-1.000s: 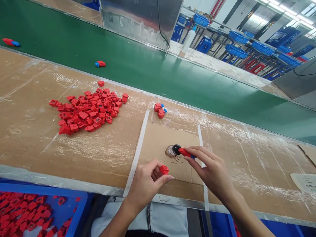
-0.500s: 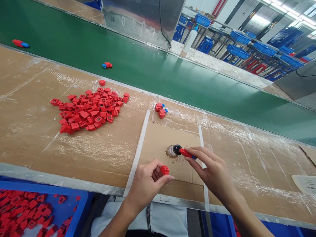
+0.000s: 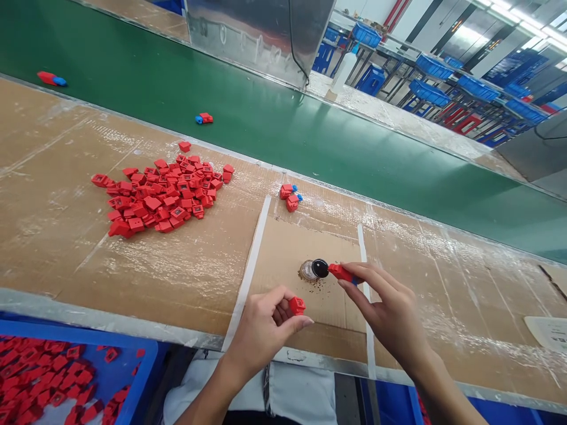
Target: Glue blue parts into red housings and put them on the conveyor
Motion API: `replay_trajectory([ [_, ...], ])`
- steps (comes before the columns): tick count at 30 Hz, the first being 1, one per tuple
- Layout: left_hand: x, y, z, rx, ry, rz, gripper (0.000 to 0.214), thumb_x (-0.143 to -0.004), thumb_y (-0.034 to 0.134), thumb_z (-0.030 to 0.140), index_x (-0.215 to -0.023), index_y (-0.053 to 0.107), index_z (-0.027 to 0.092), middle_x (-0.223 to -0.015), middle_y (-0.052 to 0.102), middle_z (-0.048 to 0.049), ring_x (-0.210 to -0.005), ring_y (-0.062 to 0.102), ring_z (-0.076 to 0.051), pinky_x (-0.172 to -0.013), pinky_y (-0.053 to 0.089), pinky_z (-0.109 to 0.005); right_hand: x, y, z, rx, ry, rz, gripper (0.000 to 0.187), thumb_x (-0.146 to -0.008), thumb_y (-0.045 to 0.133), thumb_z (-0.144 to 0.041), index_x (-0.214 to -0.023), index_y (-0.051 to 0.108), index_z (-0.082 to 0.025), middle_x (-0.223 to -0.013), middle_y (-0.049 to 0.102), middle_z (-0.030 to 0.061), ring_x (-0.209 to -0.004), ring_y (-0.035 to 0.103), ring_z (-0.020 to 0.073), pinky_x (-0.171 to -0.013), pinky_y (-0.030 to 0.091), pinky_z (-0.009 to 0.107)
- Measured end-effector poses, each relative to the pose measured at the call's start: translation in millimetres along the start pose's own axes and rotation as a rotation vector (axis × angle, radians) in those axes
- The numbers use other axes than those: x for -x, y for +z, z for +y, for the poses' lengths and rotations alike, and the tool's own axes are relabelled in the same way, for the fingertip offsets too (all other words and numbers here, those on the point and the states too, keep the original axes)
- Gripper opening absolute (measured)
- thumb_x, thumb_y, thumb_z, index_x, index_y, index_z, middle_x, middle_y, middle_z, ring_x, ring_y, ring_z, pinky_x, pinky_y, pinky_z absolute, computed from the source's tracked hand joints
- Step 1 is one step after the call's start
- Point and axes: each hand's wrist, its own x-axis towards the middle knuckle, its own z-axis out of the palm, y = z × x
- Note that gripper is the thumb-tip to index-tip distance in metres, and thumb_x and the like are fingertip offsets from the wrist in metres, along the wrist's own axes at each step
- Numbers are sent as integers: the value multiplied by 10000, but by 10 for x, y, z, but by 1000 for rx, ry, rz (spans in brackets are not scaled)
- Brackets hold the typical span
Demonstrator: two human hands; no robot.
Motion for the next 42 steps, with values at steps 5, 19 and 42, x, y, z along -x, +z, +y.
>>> replay_trajectory([
  [5,4,-31,-24,49,-7,-15,178,-791,756,310,-848,645,183,-731,634,25,-656,554,-103,-586,429,-187,-31,-15,-11,-83,78,21,176,-944,629,-263,-1119,633,-247,-1010,702,29,-822,658,170,-760,528,309],
  [19,-19,-43,-97,152,-9,-53,220,-802,734,253,-1000,677,175,-811,644,2,-738,584,-118,-666,489,-207,-88,-102,-112,-114,83,41,174,-934,644,-267,-1107,646,-242,-1036,715,30,-829,673,155,-740,533,275],
  [42,25,-59,19,73,-29,-179,205,-800,730,324,-851,692,129,-635,504,48,-590,431,-84,-540,353,-204,183,105,-361,-343,-4,-187,218,-940,623,-184,-1154,634,-224,-1056,689,49,-957,664,144,-816,529,213],
])
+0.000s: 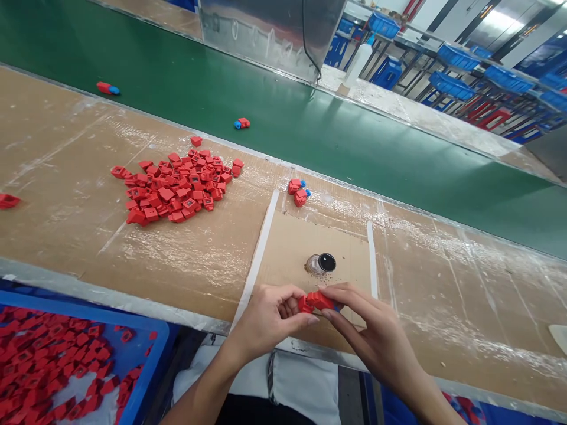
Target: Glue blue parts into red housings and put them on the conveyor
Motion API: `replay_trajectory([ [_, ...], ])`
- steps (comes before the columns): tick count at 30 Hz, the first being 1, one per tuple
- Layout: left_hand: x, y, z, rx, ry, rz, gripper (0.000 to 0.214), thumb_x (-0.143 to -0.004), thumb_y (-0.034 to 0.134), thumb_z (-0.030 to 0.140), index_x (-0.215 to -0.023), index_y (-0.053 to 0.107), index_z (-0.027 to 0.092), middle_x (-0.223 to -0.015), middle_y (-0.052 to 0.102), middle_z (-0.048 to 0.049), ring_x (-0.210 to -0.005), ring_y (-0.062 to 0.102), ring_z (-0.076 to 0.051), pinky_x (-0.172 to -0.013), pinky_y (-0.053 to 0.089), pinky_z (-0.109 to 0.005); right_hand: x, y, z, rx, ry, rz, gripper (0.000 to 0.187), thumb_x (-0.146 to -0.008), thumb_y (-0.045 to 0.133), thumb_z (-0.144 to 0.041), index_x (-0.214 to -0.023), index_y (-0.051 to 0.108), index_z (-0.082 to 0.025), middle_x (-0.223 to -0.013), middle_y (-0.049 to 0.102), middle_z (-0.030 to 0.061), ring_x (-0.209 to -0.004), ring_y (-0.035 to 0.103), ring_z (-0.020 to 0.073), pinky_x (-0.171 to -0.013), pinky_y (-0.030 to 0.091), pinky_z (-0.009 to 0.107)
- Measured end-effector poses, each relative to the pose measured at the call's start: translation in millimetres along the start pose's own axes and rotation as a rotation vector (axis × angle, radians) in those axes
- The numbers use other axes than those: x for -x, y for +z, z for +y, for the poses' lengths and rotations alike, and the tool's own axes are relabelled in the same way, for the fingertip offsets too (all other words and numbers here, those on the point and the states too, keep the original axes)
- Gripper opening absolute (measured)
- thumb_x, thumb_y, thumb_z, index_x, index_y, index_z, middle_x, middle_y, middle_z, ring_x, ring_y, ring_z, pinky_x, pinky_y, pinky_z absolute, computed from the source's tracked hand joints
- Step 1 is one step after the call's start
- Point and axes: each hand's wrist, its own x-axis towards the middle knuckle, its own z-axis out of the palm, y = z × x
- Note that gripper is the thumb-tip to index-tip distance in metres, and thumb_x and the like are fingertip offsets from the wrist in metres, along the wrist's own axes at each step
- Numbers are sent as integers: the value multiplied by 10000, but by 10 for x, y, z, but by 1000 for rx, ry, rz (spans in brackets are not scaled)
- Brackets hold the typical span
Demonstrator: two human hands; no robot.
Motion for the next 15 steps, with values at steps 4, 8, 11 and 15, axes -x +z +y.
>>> replay_trajectory([
  [4,-5,-10,14,-3,-8,-2,213,-788,746,330,-847,696,132,-629,502,51,-585,429,-81,-529,345,-201,28,-7,0,-31,4,-35,229,-942,618,-173,-1161,626,-240,-1070,675,48,-981,650,149,-832,524,226],
  [8,-4,-23,-6,37,-20,-35,207,-784,753,325,-867,714,140,-634,524,44,-584,450,-83,-534,361,-197,53,-12,7,-44,18,-79,229,-957,582,-155,-1160,626,-251,-1087,650,54,-980,638,155,-807,515,230],
  [11,-1,-27,-52,92,-40,-70,179,-811,708,289,-926,716,152,-654,571,29,-567,502,-97,-546,409,-210,79,27,18,-50,21,-85,209,-965,555,-146,-1136,628,-241,-1065,632,61,-954,630,157,-772,510,229],
  [15,-1,-36,-79,25,-26,-69,134,-844,633,248,-921,700,161,-652,586,21,-572,541,-110,-554,426,-211,124,138,40,-58,33,-87,207,-974,526,-132,-1130,615,-235,-990,603,51,-869,603,146,-730,492,233],
])
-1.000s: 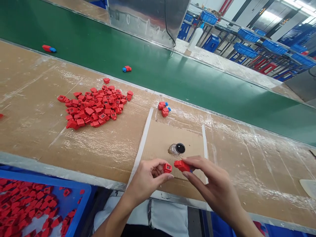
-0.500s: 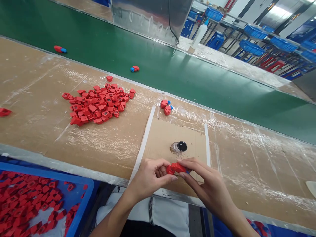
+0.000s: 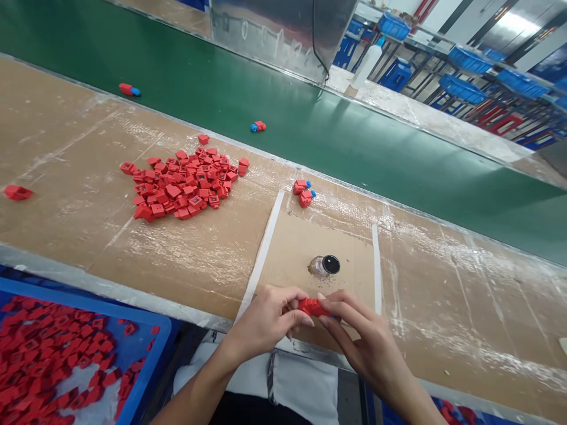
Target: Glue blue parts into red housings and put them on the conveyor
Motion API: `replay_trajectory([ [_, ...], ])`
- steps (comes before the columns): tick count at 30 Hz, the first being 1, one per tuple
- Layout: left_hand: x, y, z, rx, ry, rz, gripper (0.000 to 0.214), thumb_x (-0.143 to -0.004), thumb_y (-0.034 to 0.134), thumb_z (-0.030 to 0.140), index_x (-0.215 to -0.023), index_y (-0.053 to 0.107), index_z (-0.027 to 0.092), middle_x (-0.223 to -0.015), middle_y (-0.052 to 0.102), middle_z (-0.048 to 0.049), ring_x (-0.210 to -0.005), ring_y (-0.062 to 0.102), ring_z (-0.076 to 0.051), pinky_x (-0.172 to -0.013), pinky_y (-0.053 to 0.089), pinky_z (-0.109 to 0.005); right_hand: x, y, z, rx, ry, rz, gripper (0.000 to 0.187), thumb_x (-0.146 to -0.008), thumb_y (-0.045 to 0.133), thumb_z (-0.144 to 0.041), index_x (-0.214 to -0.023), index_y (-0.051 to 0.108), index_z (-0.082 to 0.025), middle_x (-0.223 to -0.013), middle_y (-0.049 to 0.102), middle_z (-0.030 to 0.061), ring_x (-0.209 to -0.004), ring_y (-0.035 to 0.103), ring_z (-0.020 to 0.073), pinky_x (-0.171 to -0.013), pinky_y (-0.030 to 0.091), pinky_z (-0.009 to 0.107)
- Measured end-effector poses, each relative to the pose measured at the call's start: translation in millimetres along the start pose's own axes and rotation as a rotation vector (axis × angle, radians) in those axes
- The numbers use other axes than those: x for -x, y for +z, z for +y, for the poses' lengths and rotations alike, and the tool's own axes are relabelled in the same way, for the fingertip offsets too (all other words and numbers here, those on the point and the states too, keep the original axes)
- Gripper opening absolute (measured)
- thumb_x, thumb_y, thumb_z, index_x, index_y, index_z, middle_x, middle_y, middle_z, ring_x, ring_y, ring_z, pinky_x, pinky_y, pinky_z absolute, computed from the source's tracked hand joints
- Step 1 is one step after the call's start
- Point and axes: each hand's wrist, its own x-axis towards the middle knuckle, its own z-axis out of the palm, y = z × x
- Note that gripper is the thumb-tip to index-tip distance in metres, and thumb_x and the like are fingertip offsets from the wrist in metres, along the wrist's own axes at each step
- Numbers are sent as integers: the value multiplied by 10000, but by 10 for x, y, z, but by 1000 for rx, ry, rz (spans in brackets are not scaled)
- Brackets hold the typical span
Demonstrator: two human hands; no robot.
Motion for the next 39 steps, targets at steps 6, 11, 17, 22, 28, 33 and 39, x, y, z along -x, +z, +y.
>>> replay_trajectory([
  [6,-4,-27,39,-121,22,-20,119,-872,541,204,-867,653,163,-665,591,18,-581,566,-110,-552,446,-196,4,132,8,-25,17,27,186,-985,489,-118,-1095,599,-221,-923,560,35,-796,553,135,-695,458,242],
  [11,-1,-53,34,-111,-3,-33,140,-887,517,207,-893,648,158,-688,586,15,-562,553,-103,-520,448,-192,-23,141,-37,-17,38,5,161,-999,465,-158,-1057,608,-205,-901,549,43,-766,539,144,-679,455,262],
  [17,-20,-53,24,-7,-37,-37,156,-870,587,243,-949,679,145,-689,584,17,-570,533,-90,-513,448,-180,-70,46,-53,-46,55,26,185,-1000,466,-203,-1069,637,-209,-959,621,64,-839,614,165,-734,498,270],
  [22,-23,-12,50,32,-47,47,222,-843,661,291,-995,694,133,-646,572,28,-547,518,-81,-508,424,-178,-25,54,20,-205,175,74,147,-983,528,-281,-1039,646,-213,-949,658,52,-804,640,164,-713,516,268],
  [28,-18,30,70,-25,-54,69,248,-844,652,307,-1020,696,138,-665,596,17,-574,529,-96,-529,423,-191,95,298,137,-437,207,236,152,-978,546,-292,-1054,645,-204,-939,638,58,-804,632,165,-682,524,261],
  [33,-5,46,64,-139,-69,72,159,-862,569,247,-917,677,144,-655,592,13,-554,543,-109,-512,418,-195,68,387,175,-321,36,273,145,-980,510,-194,-930,646,-193,-830,594,42,-756,597,158,-676,494,259],
  [39,8,38,77,-239,-61,46,137,-855,551,202,-903,670,155,-644,592,9,-569,560,-122,-548,439,-197,41,424,210,-269,-61,282,169,-971,476,-137,-931,627,-201,-787,546,28,-677,558,147,-600,472,244],
])
